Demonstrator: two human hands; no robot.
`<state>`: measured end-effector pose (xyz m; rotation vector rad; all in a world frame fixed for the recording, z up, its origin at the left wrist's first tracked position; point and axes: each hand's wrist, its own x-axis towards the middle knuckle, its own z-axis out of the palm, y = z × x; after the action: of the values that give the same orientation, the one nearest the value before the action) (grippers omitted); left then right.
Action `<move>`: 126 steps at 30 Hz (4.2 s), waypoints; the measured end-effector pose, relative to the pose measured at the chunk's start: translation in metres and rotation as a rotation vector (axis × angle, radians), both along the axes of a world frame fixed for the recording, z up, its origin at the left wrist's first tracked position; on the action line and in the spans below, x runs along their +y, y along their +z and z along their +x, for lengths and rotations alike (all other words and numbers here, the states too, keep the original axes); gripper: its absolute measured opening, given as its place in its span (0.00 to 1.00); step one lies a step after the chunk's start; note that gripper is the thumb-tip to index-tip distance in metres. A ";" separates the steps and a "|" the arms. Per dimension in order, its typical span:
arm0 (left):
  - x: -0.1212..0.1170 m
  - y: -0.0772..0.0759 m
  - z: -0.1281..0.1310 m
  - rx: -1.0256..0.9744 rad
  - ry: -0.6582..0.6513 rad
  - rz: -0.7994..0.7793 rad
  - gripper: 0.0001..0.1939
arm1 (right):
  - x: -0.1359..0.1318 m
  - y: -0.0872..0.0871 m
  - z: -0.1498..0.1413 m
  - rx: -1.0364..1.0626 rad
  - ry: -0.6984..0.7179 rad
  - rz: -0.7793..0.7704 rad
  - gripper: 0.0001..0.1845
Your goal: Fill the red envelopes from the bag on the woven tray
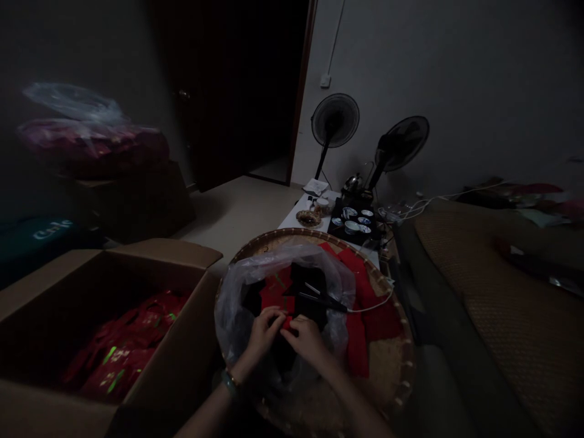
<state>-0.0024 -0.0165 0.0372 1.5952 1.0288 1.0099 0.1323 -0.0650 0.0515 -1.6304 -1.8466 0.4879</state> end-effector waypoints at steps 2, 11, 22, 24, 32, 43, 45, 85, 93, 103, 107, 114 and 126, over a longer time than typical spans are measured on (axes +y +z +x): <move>0.000 0.001 0.001 0.029 0.002 0.008 0.11 | -0.001 -0.006 -0.001 0.136 -0.019 -0.087 0.12; 0.001 0.002 -0.001 0.163 -0.060 0.005 0.11 | 0.003 -0.027 -0.003 0.166 -0.009 -0.239 0.09; 0.012 0.005 -0.012 0.252 -0.134 0.167 0.12 | 0.007 -0.030 0.009 0.408 0.092 -0.281 0.13; 0.010 0.004 -0.014 0.298 -0.095 0.208 0.14 | 0.008 -0.031 0.012 0.579 0.069 -0.332 0.18; 0.009 -0.014 -0.012 0.411 -0.005 0.212 0.16 | -0.001 -0.014 0.012 1.014 0.162 -0.587 0.26; -0.006 0.022 -0.008 0.398 -0.141 0.404 0.11 | 0.001 -0.006 0.011 -0.086 0.085 -0.399 0.17; -0.008 0.025 -0.004 0.407 -0.178 0.302 0.10 | -0.001 0.002 0.003 -0.241 0.144 -0.434 0.19; 0.018 0.047 -0.016 0.855 -0.320 0.217 0.14 | 0.004 -0.028 0.022 -0.120 0.180 0.323 0.22; 0.021 0.052 -0.013 0.817 -0.339 0.182 0.14 | 0.009 -0.034 0.056 -0.537 0.029 -0.446 0.43; 0.024 0.044 -0.012 0.658 -0.332 0.149 0.15 | 0.013 -0.045 0.054 -0.449 -0.067 -0.347 0.23; 0.024 0.043 -0.011 0.655 -0.340 0.153 0.15 | 0.019 -0.054 0.062 -0.068 -0.142 -0.243 0.17; 0.024 0.044 -0.010 0.665 -0.337 0.163 0.15 | 0.020 -0.047 0.050 1.039 -0.247 -0.399 0.19; 0.025 0.044 -0.007 0.656 -0.347 0.174 0.13 | 0.021 0.022 0.031 1.432 -0.107 -0.517 0.17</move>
<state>-0.0091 0.0082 0.0809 2.2322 1.0441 0.3410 0.1631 -0.0442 0.0739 -1.0284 -0.5488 1.6210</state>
